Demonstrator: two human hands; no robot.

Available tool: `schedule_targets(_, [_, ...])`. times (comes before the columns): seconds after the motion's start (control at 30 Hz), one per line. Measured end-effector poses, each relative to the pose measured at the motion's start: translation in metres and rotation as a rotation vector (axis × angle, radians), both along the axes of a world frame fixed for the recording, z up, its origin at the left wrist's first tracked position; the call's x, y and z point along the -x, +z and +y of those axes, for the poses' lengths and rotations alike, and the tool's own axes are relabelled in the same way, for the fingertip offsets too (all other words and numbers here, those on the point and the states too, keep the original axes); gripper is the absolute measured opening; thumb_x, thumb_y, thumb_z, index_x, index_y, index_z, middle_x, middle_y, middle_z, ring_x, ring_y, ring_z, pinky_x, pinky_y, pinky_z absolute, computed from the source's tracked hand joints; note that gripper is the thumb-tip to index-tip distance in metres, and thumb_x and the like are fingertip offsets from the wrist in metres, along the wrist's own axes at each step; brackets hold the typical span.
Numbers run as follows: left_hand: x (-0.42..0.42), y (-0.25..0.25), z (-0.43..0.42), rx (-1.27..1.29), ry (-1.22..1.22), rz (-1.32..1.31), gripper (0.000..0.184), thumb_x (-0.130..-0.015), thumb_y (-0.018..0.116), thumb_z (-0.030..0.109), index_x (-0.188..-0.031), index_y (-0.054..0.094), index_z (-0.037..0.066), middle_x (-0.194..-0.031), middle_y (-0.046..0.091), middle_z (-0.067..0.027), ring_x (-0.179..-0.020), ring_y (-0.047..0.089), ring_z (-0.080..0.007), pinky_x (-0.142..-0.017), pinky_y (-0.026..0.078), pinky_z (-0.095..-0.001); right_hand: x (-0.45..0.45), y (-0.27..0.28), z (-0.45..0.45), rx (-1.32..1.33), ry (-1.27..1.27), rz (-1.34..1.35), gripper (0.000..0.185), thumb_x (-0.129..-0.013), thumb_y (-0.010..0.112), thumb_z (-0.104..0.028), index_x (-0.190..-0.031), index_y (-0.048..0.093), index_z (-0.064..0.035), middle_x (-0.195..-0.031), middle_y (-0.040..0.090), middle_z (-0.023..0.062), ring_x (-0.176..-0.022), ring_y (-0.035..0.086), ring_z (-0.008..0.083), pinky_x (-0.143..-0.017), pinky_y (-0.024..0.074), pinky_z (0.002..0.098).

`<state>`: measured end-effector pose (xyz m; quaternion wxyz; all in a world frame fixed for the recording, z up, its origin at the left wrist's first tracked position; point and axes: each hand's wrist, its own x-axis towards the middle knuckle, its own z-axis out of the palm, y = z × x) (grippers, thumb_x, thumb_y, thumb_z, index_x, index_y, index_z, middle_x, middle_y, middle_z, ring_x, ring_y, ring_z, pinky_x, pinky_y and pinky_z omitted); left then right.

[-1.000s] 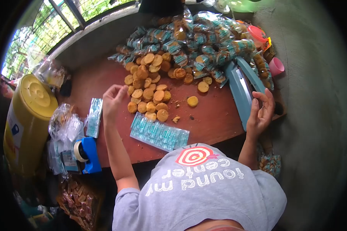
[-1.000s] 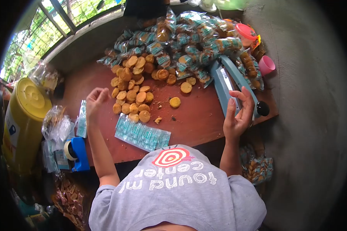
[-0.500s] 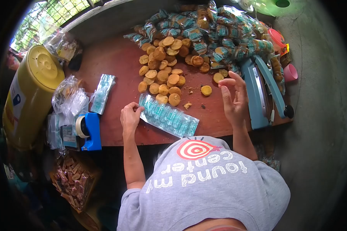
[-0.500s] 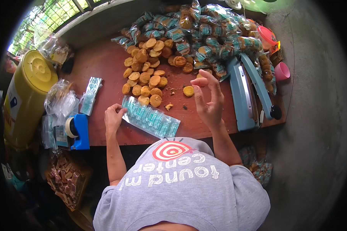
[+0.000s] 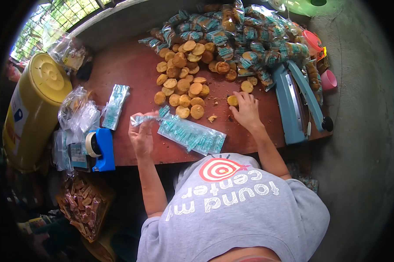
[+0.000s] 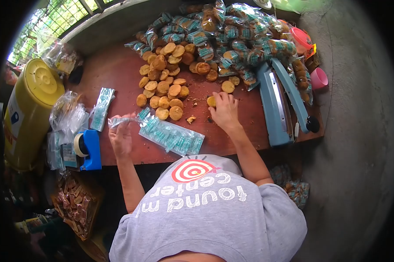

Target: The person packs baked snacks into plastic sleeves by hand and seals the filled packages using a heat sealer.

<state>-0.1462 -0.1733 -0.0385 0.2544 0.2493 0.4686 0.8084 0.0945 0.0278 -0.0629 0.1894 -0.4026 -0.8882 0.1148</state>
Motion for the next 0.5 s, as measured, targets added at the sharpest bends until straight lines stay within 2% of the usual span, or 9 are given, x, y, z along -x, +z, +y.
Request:
schedule_targets(0.03, [0.000, 0.001, 0.001, -0.161, -0.097, -0.168, 0.006, -0.087, 0.054, 0.005, -0.091, 0.057, 0.002, -0.086, 0.061, -0.0077, -0.077, 0.060, -0.0141, -0.073, 0.049, -0.0280, -0.001, -0.003, 0.000, -0.002, -0.011, -0.040, 0.046, -0.071, 0.068, -0.020, -0.113, 0.053, -0.0085, -0.109, 0.050, 0.0093, -0.103, 0.046, 0.0274, -0.086, 0.0345, 0.0421])
schedule_targets(0.17, [-0.005, 0.006, 0.007, -0.111, -0.243, -0.295, 0.005, -0.086, 0.056, 0.007, -0.090, 0.056, 0.003, -0.077, 0.059, -0.0040, -0.065, 0.058, -0.0104, -0.063, 0.051, -0.0245, -0.002, 0.000, 0.001, 0.113, 0.035, -0.010, 0.047, -0.072, 0.066, -0.020, -0.116, 0.052, -0.0098, -0.109, 0.049, 0.0101, -0.102, 0.045, 0.0282, -0.086, 0.0340, 0.0426])
schedule_targets(0.23, [-0.009, -0.003, 0.016, -0.107, -0.344, -0.335, 0.008, -0.086, 0.058, 0.010, -0.090, 0.057, 0.004, -0.071, 0.057, -0.0002, -0.058, 0.054, -0.0067, -0.054, 0.049, -0.0212, 0.000, 0.000, 0.010, -0.015, -0.016, 0.118, 0.047, -0.073, 0.066, -0.021, -0.116, 0.052, -0.0108, -0.109, 0.048, 0.0100, -0.102, 0.045, 0.0279, -0.086, 0.0342, 0.0429])
schedule_targets(0.27, [-0.013, -0.005, 0.018, -0.105, -0.350, -0.335, 0.008, -0.086, 0.058, 0.010, -0.090, 0.057, 0.004, -0.071, 0.057, -0.0002, -0.058, 0.054, -0.0067, -0.054, 0.049, -0.0212, 0.001, -0.005, 0.019, -0.015, -0.022, 0.119, 0.047, -0.073, 0.066, -0.021, -0.116, 0.052, -0.0108, -0.109, 0.048, 0.0100, -0.102, 0.045, 0.0279, -0.086, 0.0342, 0.0429])
schedule_targets(0.33, [-0.028, -0.002, 0.028, 0.223, -0.240, -0.159, 0.011, -0.086, 0.059, 0.014, -0.090, 0.058, 0.004, -0.073, 0.059, 0.0000, -0.061, 0.055, -0.0055, -0.051, 0.048, -0.0196, -0.001, -0.021, 0.044, -0.234, -0.212, 0.191, 0.047, -0.073, 0.066, -0.022, -0.116, 0.051, -0.0110, -0.107, 0.048, 0.0104, -0.100, 0.046, 0.0278, -0.085, 0.0345, 0.0431])
schedule_targets(0.4, [-0.036, -0.004, 0.036, 0.223, -0.260, -0.121, 0.012, -0.085, 0.060, 0.015, -0.091, 0.060, 0.003, -0.077, 0.061, -0.0006, -0.063, 0.056, -0.0055, -0.053, 0.048, -0.0201, -0.002, -0.023, 0.051, -0.261, -0.259, 0.149, 0.046, -0.072, 0.067, -0.020, -0.114, 0.051, -0.0117, -0.105, 0.049, 0.0105, -0.098, 0.048, 0.0283, -0.085, 0.0348, 0.0437])
schedule_targets(0.47, [-0.040, -0.012, 0.044, 0.235, -0.304, -0.109, 0.013, -0.085, 0.060, 0.014, -0.091, 0.061, 0.003, -0.080, 0.062, -0.0022, -0.067, 0.057, -0.0062, -0.056, 0.049, -0.0206, 0.000, -0.010, 0.046, -0.062, -0.168, 0.127, 0.045, -0.070, 0.067, -0.017, -0.112, 0.052, -0.0135, -0.107, 0.048, 0.0091, -0.096, 0.048, 0.0286, -0.084, 0.0359, 0.0434])
schedule_targets(0.5, [-0.043, -0.011, 0.047, 0.227, -0.328, -0.131, 0.014, -0.084, 0.061, 0.013, -0.091, 0.062, 0.001, -0.080, 0.062, -0.0025, -0.068, 0.057, -0.0059, -0.058, 0.049, -0.0212, 0.005, -0.004, 0.038, -0.030, -0.139, 0.170, 0.037, -0.069, 0.067, -0.012, -0.104, 0.056, -0.0118, -0.100, 0.051, 0.0094, -0.091, 0.052, 0.0288, -0.080, 0.0405, 0.0403])
